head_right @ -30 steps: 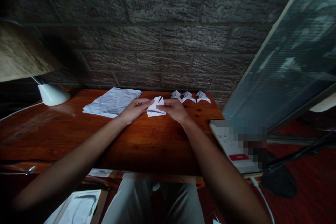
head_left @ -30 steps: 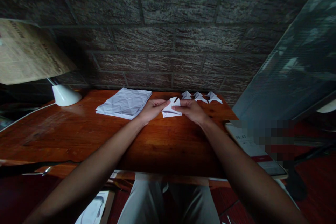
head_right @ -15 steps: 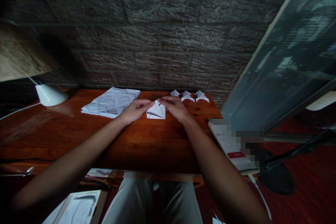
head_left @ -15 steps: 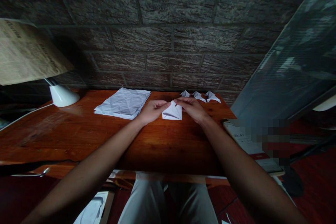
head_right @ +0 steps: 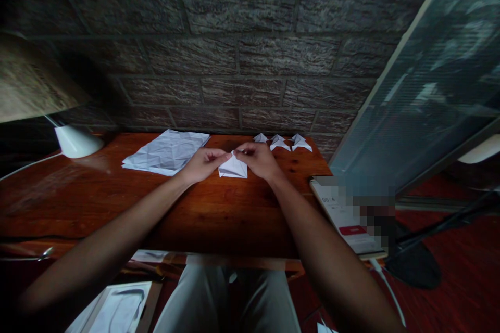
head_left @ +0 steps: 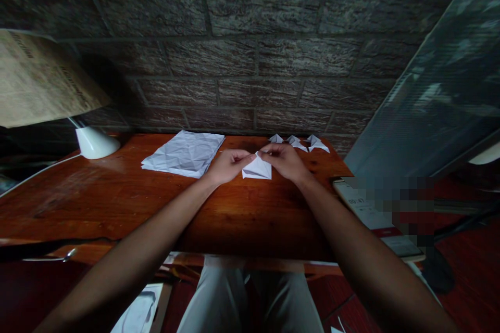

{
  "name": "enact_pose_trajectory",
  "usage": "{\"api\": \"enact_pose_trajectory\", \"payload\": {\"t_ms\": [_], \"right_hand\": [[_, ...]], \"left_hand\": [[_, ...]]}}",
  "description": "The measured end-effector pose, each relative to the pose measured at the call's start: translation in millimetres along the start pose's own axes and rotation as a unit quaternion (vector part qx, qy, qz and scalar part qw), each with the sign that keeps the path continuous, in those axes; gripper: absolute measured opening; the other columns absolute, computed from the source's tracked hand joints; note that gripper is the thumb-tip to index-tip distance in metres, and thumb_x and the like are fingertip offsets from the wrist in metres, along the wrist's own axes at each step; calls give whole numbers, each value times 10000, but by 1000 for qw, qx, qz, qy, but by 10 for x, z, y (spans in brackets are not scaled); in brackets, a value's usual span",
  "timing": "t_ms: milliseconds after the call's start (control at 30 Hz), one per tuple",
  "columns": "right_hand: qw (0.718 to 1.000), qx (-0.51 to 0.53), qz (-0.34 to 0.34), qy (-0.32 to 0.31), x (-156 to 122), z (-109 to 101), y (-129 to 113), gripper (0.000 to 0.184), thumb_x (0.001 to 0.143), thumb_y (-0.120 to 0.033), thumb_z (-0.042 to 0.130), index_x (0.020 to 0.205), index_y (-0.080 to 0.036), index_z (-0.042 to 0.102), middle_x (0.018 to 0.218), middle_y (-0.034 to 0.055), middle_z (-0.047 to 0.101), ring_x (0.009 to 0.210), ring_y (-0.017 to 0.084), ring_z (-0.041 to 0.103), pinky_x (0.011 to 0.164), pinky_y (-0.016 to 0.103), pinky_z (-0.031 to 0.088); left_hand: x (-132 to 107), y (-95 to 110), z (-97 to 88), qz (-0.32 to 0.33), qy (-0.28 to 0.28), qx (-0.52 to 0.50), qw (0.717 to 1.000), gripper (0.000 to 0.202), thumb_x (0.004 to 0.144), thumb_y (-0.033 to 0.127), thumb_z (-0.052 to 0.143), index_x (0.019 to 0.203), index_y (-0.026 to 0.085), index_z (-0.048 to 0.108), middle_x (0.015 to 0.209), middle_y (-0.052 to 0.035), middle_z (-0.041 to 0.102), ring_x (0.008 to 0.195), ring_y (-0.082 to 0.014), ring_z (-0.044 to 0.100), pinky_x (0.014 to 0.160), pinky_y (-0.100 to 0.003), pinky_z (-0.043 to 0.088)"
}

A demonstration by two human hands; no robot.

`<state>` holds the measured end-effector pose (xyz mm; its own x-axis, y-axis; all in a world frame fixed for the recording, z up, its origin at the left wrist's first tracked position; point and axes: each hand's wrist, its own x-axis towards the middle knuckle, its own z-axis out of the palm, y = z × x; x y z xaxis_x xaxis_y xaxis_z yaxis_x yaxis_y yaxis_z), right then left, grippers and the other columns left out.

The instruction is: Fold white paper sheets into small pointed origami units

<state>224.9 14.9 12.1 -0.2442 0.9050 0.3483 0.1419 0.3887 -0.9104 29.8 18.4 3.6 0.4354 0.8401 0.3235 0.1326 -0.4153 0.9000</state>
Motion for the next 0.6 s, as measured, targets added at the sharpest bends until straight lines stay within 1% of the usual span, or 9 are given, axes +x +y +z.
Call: {"api": "enact_pose_trajectory", "payload": {"t_ms": [133, 200, 300, 367, 433, 533, 600], "right_hand": [[996, -75, -31, 39, -15, 23, -10, 260, 772, -422, 712, 835, -173, 754, 809, 46, 729, 727, 170, 613, 724, 308, 468], [995, -83, -37, 35, -20, 13, -12, 282, 786, -450, 705, 839, -177, 754, 813, 47, 732, 727, 171, 615, 715, 305, 469], [997, -70, -43, 4, -19, -17, -8, 317, 782, -491, 713, 809, -177, 742, 809, 44, 731, 726, 167, 617, 693, 292, 467], [995, -88, -46, 10, -13, -29, -2, 309, 789, -483, 712, 815, -176, 740, 783, 36, 720, 703, 160, 604, 669, 287, 456], [993, -107, -47, 23, -5, -31, 5, 287, 801, -461, 704, 827, -178, 741, 766, 30, 708, 690, 156, 595, 665, 288, 452], [997, -70, -36, 7, 5, -30, 10, 271, 793, -446, 714, 847, -182, 734, 817, 33, 716, 757, 164, 623, 726, 296, 481], [1000, -17, -7, 2, 4, -33, 4, 319, 759, -437, 756, 959, -190, 727, 851, 24, 718, 796, 163, 640, 756, 295, 500]], "left_hand": [[-5, 35, 17, 4, 10, 0, 1000, 463, 821, 588, 647, 718, 140, 704, 693, -17, 656, 650, -134, 545, 615, -243, 412], [-10, 54, 19, -2, 7, -1, 1000, 463, 824, 589, 645, 713, 142, 692, 678, -9, 643, 641, -129, 536, 607, -239, 403], [-15, 67, 15, -16, -8, -7, 1000, 462, 826, 586, 644, 692, 145, 672, 653, 2, 622, 621, -122, 522, 590, -236, 385], [-12, 63, 8, -22, -18, -15, 999, 450, 827, 576, 647, 694, 147, 672, 656, 4, 623, 625, -122, 523, 592, -235, 382], [-4, 54, -2, -25, -29, -29, 999, 412, 813, 551, 673, 734, 148, 696, 687, 0, 647, 650, -126, 541, 618, -239, 395], [6, 41, -22, -39, -42, -51, 997, 357, 777, 506, 727, 790, 148, 728, 742, -13, 687, 695, -137, 573, 664, -250, 415], [9, 35, -36, -52, -29, -69, 996, 344, 758, 490, 752, 806, 150, 738, 774, -22, 708, 719, -144, 592, 694, -259, 432]]}}
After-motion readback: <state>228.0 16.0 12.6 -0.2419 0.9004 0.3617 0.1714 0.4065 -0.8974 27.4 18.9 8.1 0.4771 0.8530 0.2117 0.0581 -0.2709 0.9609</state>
